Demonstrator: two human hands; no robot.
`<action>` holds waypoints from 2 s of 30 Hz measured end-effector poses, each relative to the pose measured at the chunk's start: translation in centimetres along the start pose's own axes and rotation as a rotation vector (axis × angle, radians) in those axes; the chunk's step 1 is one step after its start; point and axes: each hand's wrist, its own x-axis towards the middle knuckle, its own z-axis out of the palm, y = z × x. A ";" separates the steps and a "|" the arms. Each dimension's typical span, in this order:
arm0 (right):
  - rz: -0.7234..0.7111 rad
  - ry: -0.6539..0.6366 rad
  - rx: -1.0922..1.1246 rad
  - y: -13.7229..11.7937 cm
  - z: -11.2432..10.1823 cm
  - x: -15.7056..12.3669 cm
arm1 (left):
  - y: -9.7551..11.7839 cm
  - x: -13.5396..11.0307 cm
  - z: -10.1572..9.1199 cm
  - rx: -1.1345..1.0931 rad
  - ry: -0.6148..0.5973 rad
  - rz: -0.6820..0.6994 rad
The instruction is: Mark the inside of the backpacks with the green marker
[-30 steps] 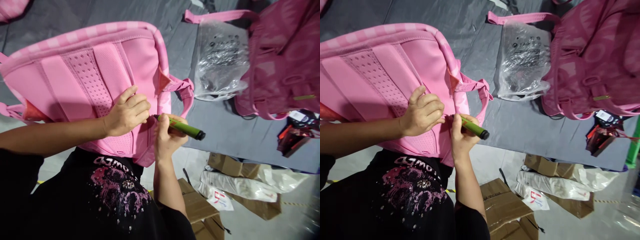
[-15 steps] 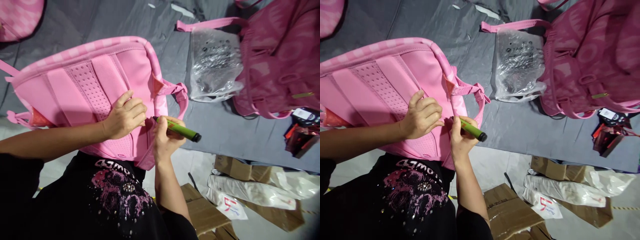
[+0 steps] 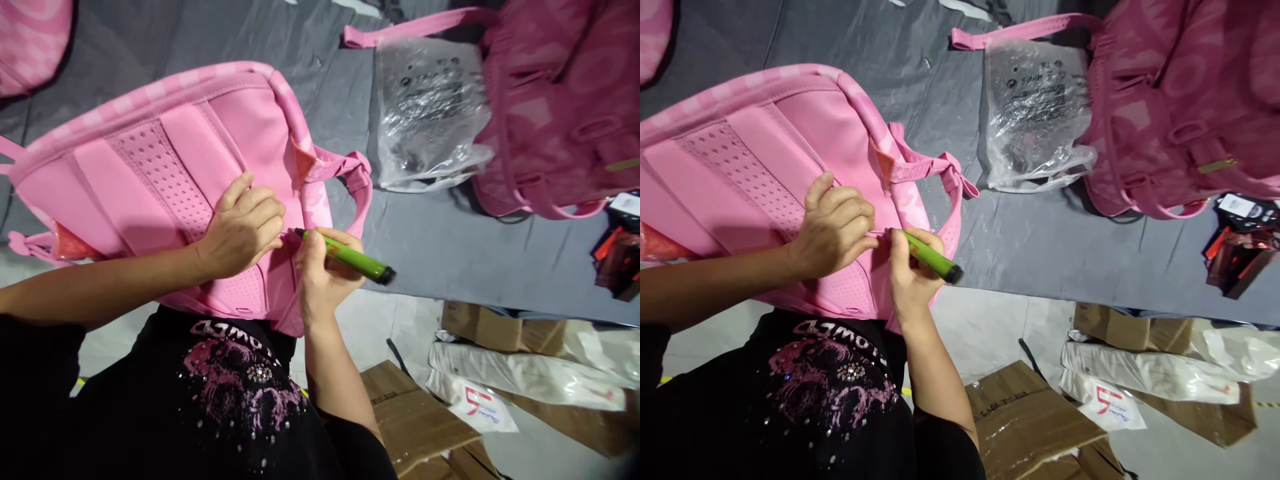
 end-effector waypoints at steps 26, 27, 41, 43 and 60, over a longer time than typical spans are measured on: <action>-1.033 -0.158 -0.108 -6.0 -4.9 -3.6 | 5.4 -4.2 -16.4 -0.091 -0.282 -0.163; -1.004 -0.171 -0.125 -5.1 -4.5 -3.4 | 4.7 -4.0 -15.5 -0.124 -0.298 -0.140; -0.811 -0.304 -0.141 -2.7 -3.8 -4.2 | -0.6 5.8 -8.3 0.281 -0.346 0.092; -0.770 -0.383 -0.142 -2.3 -4.4 -3.7 | -0.8 5.6 -7.9 0.280 -0.304 0.150; -0.390 -0.909 -0.374 -5.8 -6.8 3.8 | 0.0 5.2 -6.2 0.415 -0.253 0.150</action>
